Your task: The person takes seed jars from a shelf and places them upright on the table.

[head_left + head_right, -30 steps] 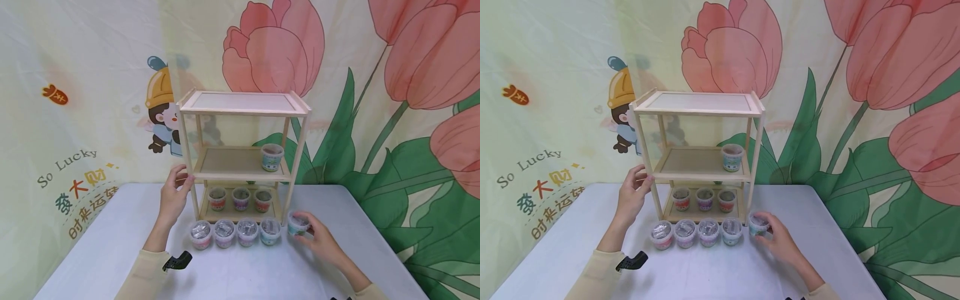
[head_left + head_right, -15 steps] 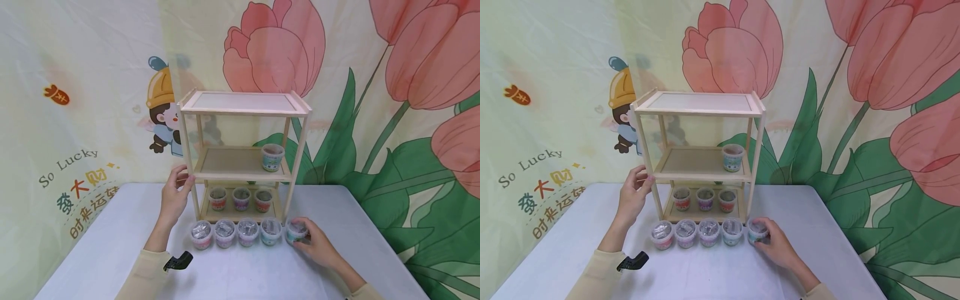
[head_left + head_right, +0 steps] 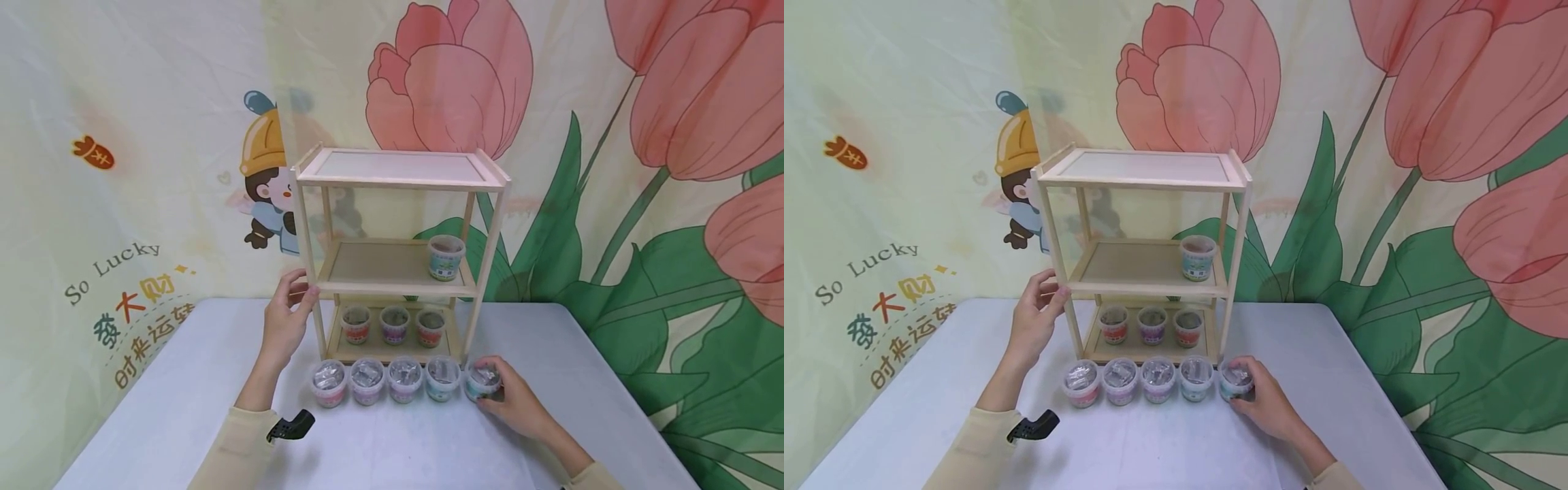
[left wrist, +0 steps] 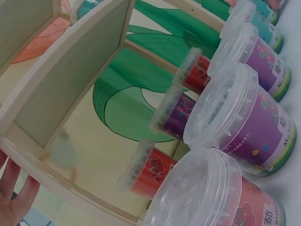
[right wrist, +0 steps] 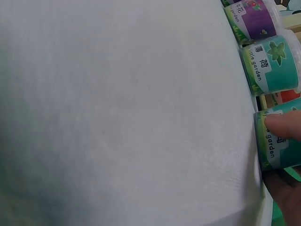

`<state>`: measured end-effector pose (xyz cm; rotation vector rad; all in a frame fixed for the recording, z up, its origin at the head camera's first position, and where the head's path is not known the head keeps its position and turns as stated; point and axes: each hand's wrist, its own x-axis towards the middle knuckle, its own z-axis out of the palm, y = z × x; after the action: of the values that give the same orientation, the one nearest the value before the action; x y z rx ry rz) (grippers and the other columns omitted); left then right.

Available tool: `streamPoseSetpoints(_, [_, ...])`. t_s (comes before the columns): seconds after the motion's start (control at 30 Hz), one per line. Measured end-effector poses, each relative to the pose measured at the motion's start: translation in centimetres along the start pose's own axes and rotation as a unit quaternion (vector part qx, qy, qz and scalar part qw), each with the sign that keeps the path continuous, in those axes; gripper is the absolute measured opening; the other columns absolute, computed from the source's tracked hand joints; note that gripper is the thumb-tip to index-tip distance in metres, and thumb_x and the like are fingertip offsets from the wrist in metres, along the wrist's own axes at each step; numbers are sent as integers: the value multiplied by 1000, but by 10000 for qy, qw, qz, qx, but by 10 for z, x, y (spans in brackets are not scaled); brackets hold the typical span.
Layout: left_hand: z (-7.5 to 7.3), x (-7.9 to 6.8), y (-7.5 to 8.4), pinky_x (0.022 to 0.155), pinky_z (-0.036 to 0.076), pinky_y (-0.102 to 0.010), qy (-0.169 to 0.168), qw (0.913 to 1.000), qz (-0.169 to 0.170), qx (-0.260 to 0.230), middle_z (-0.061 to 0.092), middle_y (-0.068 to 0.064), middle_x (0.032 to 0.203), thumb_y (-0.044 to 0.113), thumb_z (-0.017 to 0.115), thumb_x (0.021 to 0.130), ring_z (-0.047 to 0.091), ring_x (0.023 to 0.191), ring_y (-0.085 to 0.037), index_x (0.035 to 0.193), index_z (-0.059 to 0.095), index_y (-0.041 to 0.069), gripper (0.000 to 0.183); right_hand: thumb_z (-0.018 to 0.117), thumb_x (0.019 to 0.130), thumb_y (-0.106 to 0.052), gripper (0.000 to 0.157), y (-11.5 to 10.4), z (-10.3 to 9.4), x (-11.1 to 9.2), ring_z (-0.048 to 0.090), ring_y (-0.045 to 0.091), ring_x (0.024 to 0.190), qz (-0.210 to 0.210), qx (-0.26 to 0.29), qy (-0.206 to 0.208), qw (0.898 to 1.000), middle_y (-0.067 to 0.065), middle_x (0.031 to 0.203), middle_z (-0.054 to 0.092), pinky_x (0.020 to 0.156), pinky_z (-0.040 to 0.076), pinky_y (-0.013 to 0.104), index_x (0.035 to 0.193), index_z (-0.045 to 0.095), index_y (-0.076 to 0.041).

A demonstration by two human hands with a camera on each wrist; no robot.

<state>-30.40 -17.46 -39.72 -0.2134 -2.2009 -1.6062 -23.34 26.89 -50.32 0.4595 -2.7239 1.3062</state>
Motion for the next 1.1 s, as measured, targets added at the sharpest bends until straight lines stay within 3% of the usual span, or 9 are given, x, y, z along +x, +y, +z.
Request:
streamPoseSetpoints(0.33, [1,0,1,102,53,-57,-20,10000,-35,-17,61,-17,136,41,63,108,60,127,-34,152,50,24,49,85,90,-7,66,5,-9,-1,53,39,136,34,545,-550,9970,15,149,53,103,53,45,143,48,-19])
streamPoseSetpoints(0.53, [0,0,1,102,54,-57,-16,10000,-28,-18,61,-17,135,40,63,108,60,126,-33,151,51,23,49,84,91,-7,68,-1,-20,-3,50,43,141,-217,459,-886,9948,15,150,52,110,47,58,147,47,-16])
streamPoseSetpoints(0.7, [0,0,2,102,53,-57,-30,10000,-91,24,61,-17,136,40,63,108,60,126,-34,151,50,23,49,80,90,1,69,-16,-34,-2,46,49,141,-606,232,-1030,9926,19,151,52,108,44,69,151,48,-7])
streamPoseSetpoints(0.9, [0,0,2,102,53,-56,-75,9999,-93,24,60,-17,136,41,63,108,59,126,-33,152,50,23,49,78,93,-1,65,-50,-51,4,51,46,138,-1003,-273,-571,9929,18,150,54,109,46,62,151,50,-6])
streamPoseSetpoints(1.1, [-1,0,0,102,53,-57,-74,9999,-103,24,60,-17,137,42,63,107,59,126,-33,152,50,24,50,76,94,4,68,-100,-68,21,53,42,139,-1451,-213,-255,9889,18,154,52,111,47,46,154,45,-6])
